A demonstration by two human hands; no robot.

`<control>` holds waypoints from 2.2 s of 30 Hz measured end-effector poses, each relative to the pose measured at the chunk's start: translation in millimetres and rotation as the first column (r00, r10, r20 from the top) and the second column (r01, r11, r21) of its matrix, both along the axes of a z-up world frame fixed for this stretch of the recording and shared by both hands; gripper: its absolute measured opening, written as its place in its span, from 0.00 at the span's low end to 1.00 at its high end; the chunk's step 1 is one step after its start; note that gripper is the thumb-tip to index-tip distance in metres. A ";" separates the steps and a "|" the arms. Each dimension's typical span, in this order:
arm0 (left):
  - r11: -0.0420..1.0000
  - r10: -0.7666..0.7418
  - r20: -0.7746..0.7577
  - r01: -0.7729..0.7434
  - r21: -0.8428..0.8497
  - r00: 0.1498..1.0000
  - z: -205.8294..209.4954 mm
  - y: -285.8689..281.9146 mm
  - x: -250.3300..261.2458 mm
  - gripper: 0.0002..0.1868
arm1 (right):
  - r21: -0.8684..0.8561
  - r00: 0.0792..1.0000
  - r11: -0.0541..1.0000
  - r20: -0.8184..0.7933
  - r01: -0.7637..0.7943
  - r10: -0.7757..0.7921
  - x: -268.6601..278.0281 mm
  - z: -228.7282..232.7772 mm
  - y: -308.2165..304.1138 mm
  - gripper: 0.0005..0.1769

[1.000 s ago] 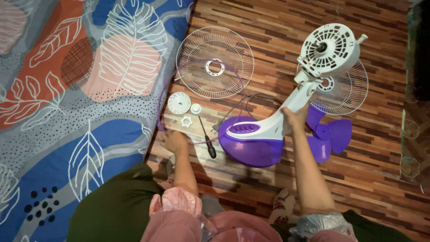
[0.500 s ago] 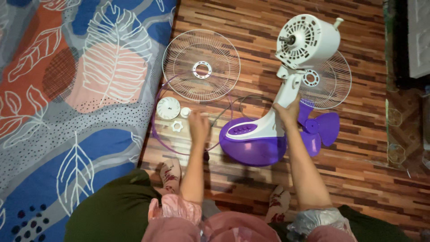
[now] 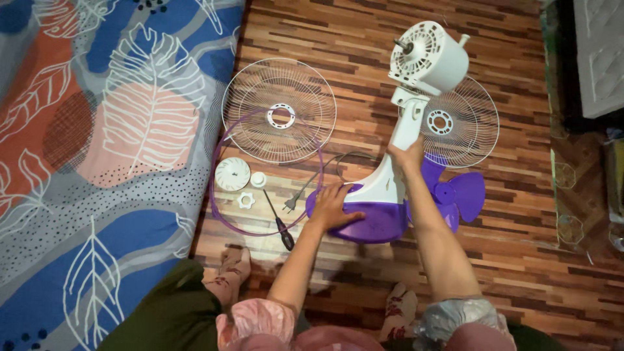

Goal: The person assembles an electric fan on the floor. They attach the motor housing to the base, secure the fan blades, and then attach the front grill using a screwdriver.

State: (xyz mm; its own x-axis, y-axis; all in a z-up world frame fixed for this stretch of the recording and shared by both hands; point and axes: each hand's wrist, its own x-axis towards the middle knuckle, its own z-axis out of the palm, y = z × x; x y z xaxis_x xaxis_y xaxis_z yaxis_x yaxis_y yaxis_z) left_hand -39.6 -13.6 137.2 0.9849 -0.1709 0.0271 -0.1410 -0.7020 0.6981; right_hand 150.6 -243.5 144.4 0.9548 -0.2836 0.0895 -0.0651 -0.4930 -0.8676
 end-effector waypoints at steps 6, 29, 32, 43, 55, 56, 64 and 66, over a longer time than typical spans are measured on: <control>0.977 -0.211 -0.066 0.209 -0.046 0.975 35.9 6.9 6.9 0.53 | -0.061 0.996 0.998 -0.082 0.023 -0.028 27.4 -3.3 9.6 0.41; 0.971 -0.213 0.140 0.225 -0.076 0.967 59.7 18.7 35.8 0.36 | -0.085 0.934 0.976 -0.318 -0.200 0.164 104.8 -33.8 17.7 0.33; 0.953 -0.191 0.182 0.226 -0.200 0.965 57.5 9.8 34.9 0.26 | -0.195 0.907 0.975 -0.421 -0.103 0.012 96.7 -41.7 14.3 0.41; 0.953 -0.212 0.079 0.224 -0.204 0.974 67.8 12.2 46.1 0.28 | -0.327 0.837 0.914 -0.547 -0.241 0.025 92.3 -60.1 16.2 0.49; 0.956 -0.159 -0.007 0.152 -0.250 0.987 73.1 22.7 45.0 0.31 | -0.327 0.819 0.866 -0.555 -0.378 0.148 94.7 -76.3 19.7 0.52; 0.959 -0.153 -0.037 0.139 -0.246 0.988 72.3 22.6 44.8 0.31 | -0.321 0.813 0.852 -0.552 -0.414 0.186 97.3 -76.8 17.5 0.49; 0.958 -0.108 -0.043 0.092 -0.272 0.993 57.5 21.0 39.2 0.32 | 0.007 0.983 0.987 -0.081 -0.163 0.163 61.3 -57.8 -40.7 0.18; 0.960 -0.082 0.030 0.087 -0.268 0.996 50.1 20.2 39.3 0.29 | 0.179 0.997 0.984 0.075 -0.004 -0.009 24.3 -60.6 -58.6 0.15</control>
